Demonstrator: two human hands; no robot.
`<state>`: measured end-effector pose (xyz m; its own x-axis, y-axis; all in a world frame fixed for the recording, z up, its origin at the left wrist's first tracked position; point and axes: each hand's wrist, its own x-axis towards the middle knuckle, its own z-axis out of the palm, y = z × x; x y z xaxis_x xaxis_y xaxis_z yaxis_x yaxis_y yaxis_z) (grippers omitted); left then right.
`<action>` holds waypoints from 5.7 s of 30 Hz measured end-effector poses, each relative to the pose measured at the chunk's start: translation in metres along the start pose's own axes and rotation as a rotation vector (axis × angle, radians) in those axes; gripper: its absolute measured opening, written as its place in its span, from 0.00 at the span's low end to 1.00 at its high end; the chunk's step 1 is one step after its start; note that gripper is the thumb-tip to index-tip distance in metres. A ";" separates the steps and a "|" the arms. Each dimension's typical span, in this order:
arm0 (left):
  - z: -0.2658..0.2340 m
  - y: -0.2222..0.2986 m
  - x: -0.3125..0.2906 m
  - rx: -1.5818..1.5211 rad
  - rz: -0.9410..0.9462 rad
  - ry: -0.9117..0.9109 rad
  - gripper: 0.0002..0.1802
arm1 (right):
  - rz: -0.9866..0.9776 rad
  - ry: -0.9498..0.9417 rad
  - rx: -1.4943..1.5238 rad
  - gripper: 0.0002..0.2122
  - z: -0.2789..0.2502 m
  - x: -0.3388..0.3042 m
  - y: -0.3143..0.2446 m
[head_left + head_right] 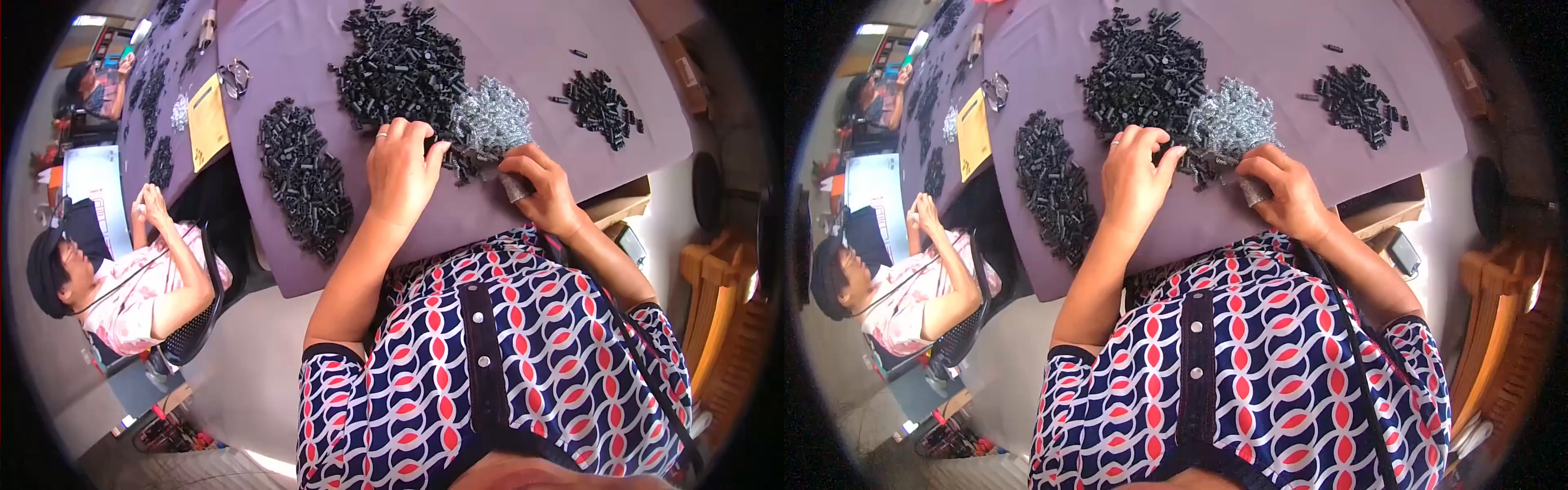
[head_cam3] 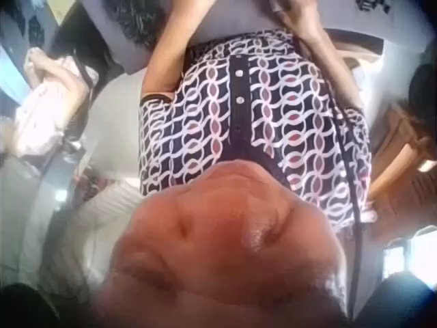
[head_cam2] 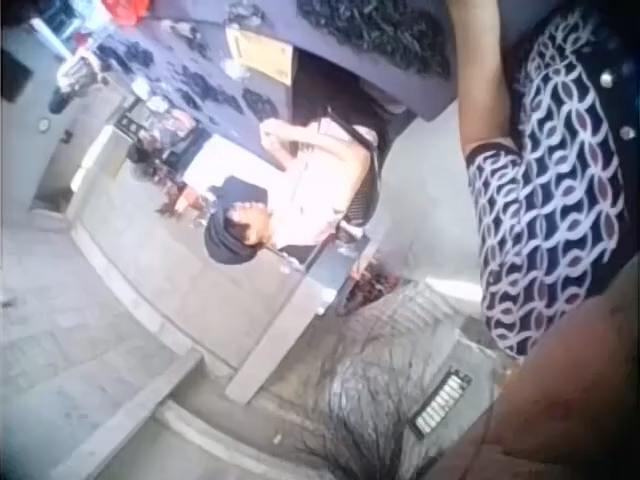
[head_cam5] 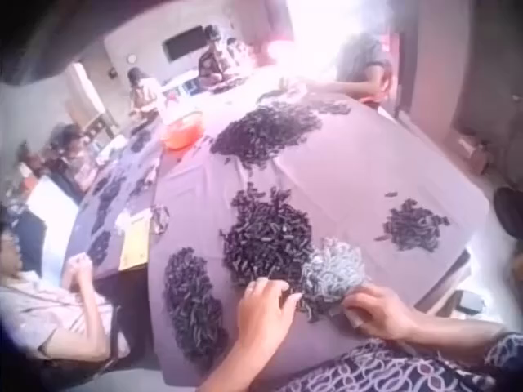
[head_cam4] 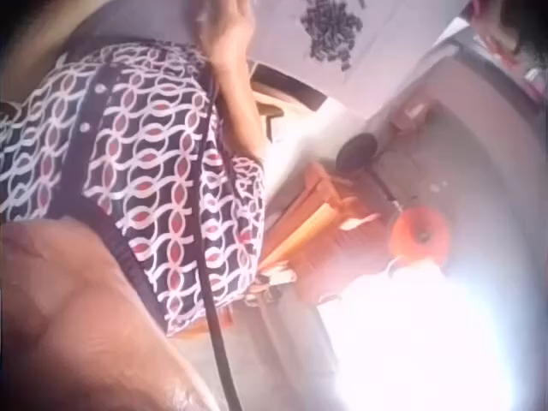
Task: The recorder is sorting and inspecting small black plastic components on a table.
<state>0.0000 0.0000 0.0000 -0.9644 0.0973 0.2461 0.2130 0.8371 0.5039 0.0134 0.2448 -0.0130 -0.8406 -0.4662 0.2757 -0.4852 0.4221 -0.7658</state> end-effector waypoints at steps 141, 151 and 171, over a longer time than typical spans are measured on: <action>-0.026 0.023 -0.089 -0.773 -0.220 -0.159 0.10 | 0.245 -0.421 0.691 0.16 0.008 0.043 -0.056; -0.031 0.033 -0.077 -0.806 -0.304 -0.257 0.14 | -0.102 -0.480 0.310 0.16 -0.011 0.057 -0.069; -0.031 0.032 -0.069 -1.128 -0.547 -0.359 0.20 | 0.104 -0.408 0.441 0.15 -0.011 0.046 -0.047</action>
<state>0.0783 0.0032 0.0243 -0.9182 0.1739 -0.3559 -0.3734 -0.0799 0.9242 -0.0047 0.2119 0.0418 -0.6758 -0.7370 0.0084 -0.1868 0.1602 -0.9693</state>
